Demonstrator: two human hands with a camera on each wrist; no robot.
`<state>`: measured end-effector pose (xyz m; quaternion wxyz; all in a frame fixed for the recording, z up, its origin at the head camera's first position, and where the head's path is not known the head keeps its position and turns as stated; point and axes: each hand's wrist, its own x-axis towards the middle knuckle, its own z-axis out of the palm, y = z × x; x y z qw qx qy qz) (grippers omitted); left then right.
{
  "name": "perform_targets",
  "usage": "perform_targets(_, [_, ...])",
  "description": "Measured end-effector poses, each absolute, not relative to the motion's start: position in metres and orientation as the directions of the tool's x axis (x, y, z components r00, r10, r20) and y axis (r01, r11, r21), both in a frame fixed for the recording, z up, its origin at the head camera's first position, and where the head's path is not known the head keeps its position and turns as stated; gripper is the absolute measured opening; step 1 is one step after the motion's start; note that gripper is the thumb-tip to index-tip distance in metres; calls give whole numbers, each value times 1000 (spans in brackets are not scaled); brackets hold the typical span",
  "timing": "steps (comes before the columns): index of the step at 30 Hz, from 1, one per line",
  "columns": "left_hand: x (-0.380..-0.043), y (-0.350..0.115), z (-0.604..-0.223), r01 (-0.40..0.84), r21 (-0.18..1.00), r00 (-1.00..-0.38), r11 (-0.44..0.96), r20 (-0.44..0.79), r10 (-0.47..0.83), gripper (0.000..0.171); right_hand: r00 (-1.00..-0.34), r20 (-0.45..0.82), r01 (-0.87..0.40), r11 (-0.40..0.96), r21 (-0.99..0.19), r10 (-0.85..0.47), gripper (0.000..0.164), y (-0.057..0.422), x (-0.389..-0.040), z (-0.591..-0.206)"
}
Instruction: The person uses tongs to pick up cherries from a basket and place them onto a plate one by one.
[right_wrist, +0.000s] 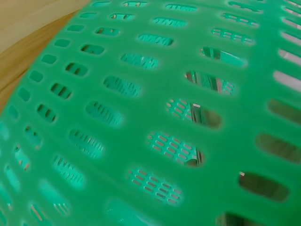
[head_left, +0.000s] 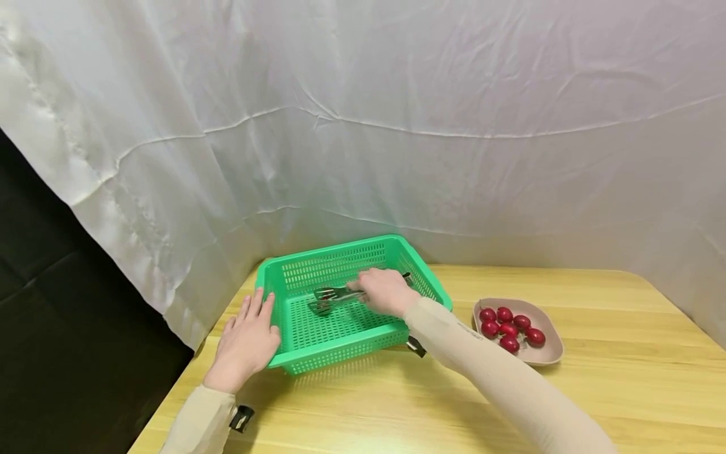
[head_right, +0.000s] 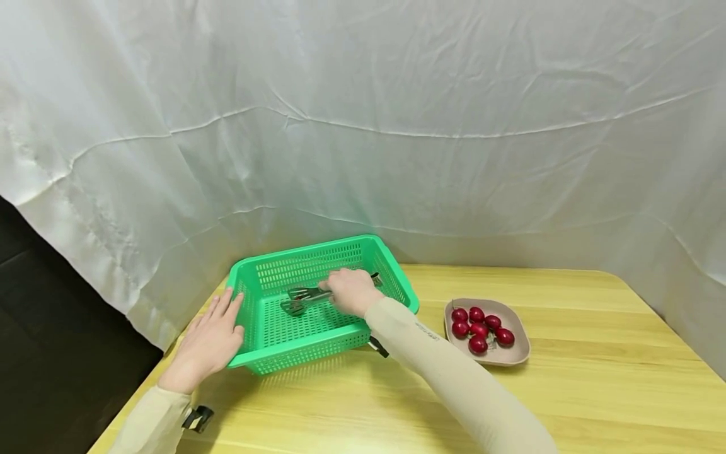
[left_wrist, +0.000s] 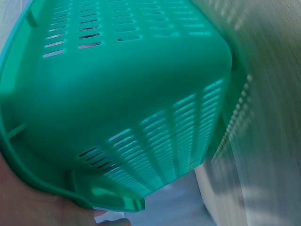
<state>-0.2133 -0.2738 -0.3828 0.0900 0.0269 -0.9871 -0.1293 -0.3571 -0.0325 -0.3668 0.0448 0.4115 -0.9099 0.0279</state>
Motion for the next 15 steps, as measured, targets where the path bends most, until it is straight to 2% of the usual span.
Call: perform_targets(15, [-215,-274,-382,-15,264,-982,964,177,-64,62,-582,201,-790,607,90,-788,44,-11,-343,-363])
